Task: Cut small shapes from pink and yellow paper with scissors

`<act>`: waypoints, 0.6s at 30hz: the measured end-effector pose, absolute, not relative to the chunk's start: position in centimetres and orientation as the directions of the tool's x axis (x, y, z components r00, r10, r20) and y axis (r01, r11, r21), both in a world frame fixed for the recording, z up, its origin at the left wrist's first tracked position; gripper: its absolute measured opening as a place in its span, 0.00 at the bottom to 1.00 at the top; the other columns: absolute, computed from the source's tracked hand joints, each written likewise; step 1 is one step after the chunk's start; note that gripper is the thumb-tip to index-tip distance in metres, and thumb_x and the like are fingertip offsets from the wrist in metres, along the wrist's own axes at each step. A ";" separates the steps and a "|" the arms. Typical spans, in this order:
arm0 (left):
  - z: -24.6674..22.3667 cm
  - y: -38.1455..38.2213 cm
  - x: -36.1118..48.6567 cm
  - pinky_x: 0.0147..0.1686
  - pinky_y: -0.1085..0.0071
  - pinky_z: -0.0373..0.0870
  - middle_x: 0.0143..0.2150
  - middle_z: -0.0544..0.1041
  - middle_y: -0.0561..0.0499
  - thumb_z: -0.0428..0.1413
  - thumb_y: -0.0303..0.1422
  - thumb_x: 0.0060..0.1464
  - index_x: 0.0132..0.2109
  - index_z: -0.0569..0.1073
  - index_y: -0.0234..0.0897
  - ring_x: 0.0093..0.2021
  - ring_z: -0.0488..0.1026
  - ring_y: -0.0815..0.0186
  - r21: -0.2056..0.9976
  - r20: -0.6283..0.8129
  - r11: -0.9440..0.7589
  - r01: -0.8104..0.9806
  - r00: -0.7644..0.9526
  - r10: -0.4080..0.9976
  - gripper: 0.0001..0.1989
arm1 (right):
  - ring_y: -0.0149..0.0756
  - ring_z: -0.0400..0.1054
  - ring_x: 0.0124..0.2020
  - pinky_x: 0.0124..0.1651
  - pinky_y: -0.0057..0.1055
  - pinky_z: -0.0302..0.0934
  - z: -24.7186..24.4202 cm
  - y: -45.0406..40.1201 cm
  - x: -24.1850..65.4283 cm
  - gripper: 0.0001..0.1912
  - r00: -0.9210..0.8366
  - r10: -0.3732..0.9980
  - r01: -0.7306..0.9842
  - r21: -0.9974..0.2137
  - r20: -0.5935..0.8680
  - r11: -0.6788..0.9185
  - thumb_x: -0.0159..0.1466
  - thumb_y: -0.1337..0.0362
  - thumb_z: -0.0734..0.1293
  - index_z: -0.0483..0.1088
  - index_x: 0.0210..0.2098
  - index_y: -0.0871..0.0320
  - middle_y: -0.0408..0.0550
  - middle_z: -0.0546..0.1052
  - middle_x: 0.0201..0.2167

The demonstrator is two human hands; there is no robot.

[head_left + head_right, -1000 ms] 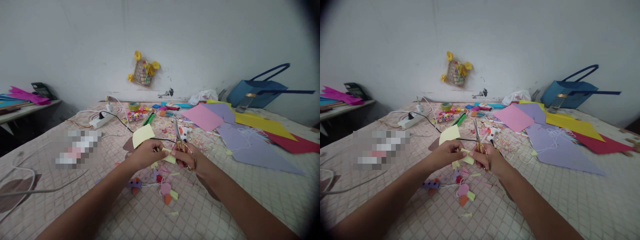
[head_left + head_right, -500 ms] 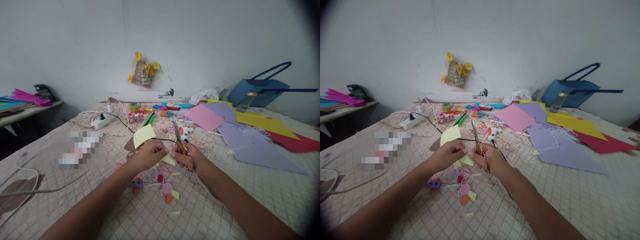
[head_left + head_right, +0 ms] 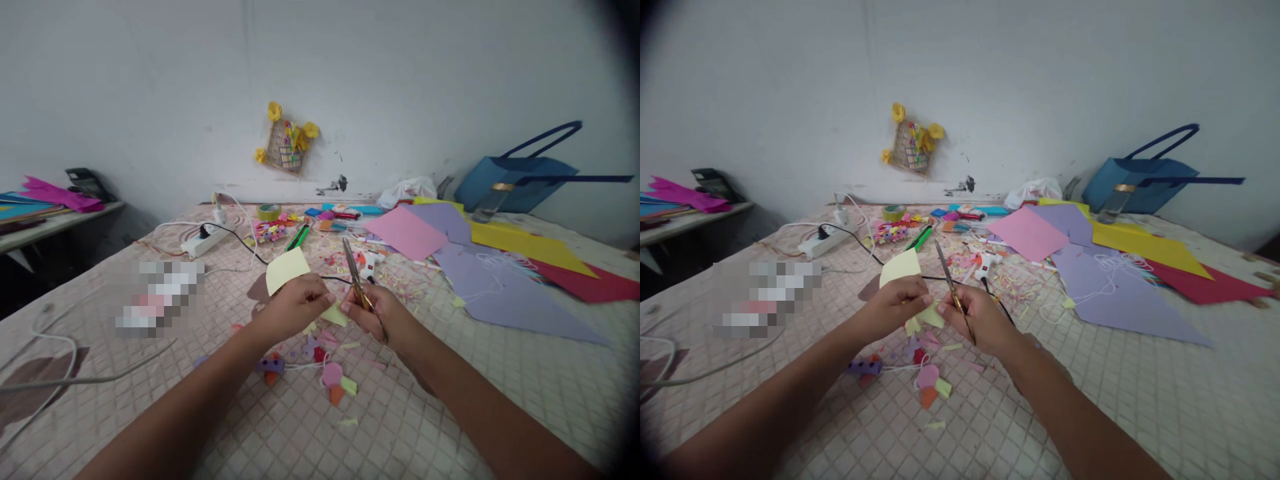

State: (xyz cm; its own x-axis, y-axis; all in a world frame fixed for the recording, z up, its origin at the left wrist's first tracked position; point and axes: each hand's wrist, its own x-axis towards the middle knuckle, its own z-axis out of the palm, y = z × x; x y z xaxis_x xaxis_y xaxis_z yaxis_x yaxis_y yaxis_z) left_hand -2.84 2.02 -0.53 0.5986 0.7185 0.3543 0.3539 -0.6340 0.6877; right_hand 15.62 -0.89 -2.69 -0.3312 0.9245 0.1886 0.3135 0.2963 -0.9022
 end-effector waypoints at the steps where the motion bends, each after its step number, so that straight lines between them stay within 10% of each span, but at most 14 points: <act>1: -0.5 1.9 -2.8 0.29 0.74 0.58 0.24 0.64 0.54 0.48 0.32 0.55 0.22 0.65 0.33 0.27 0.63 0.71 0.685 0.352 -0.633 0.361 0.597 0.721 0.14 | 0.23 0.49 0.16 0.18 0.22 0.45 -2.6 -0.9 15.6 0.10 -0.327 0.927 0.307 -0.907 0.186 0.290 0.59 0.60 0.62 0.60 0.25 0.58 0.34 0.58 0.16; 11: -0.4 1.5 -2.8 0.21 0.76 0.53 0.23 0.58 0.59 0.53 0.32 0.49 0.28 0.59 0.37 0.22 0.57 0.73 0.835 0.263 -0.392 0.386 0.345 0.901 0.08 | 0.23 0.51 0.12 0.14 0.21 0.43 -1.4 -1.3 14.9 0.07 -0.197 0.974 0.254 -0.954 0.109 0.158 0.50 0.65 0.63 0.59 0.20 0.57 0.35 0.59 0.12; 18: -0.3 1.4 -2.9 0.36 0.71 0.62 0.34 0.69 0.51 0.45 0.28 0.55 0.36 0.69 0.35 0.36 0.65 0.68 0.739 0.395 -0.585 0.335 0.487 0.779 0.08 | 0.23 0.54 0.13 0.14 0.20 0.43 -1.7 -1.2 15.1 0.04 -0.146 0.981 0.230 -0.960 0.126 0.158 0.49 0.67 0.62 0.59 0.21 0.57 0.35 0.59 0.13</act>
